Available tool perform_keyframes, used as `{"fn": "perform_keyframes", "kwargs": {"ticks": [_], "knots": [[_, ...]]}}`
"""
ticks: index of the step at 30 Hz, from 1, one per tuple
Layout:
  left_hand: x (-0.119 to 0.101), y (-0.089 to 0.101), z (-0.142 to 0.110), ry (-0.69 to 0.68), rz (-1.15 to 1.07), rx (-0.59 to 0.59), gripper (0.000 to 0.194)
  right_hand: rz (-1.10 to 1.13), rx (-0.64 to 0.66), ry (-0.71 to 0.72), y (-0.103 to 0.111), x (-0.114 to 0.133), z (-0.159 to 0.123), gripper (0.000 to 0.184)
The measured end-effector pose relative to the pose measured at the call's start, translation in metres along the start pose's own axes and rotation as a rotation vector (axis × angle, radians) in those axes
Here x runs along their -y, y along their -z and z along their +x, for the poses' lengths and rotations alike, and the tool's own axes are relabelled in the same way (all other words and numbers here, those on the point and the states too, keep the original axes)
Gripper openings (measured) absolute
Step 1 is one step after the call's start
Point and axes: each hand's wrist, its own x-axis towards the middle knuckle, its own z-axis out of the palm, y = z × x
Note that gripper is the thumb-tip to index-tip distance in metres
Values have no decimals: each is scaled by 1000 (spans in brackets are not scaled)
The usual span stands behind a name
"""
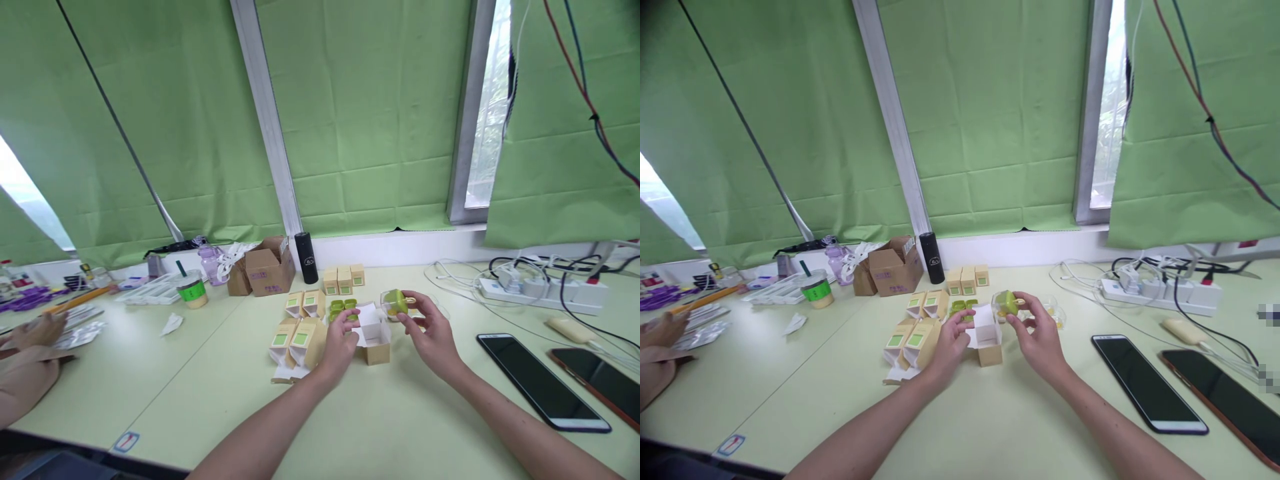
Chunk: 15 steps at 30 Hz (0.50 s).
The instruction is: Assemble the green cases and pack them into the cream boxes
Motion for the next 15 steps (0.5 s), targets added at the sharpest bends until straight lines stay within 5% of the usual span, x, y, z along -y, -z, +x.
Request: {"fn": "perform_keyframes", "kwargs": {"ticks": [8, 15], "knots": [[-2, -1, -2, -5, -7, 69, 56, -37, 237, 103, -7, 9, -12, 38], [-2, -1, -1, -1, 12, 50, 56, -175, 280, 153, -2, 3, -7, 38]]}}
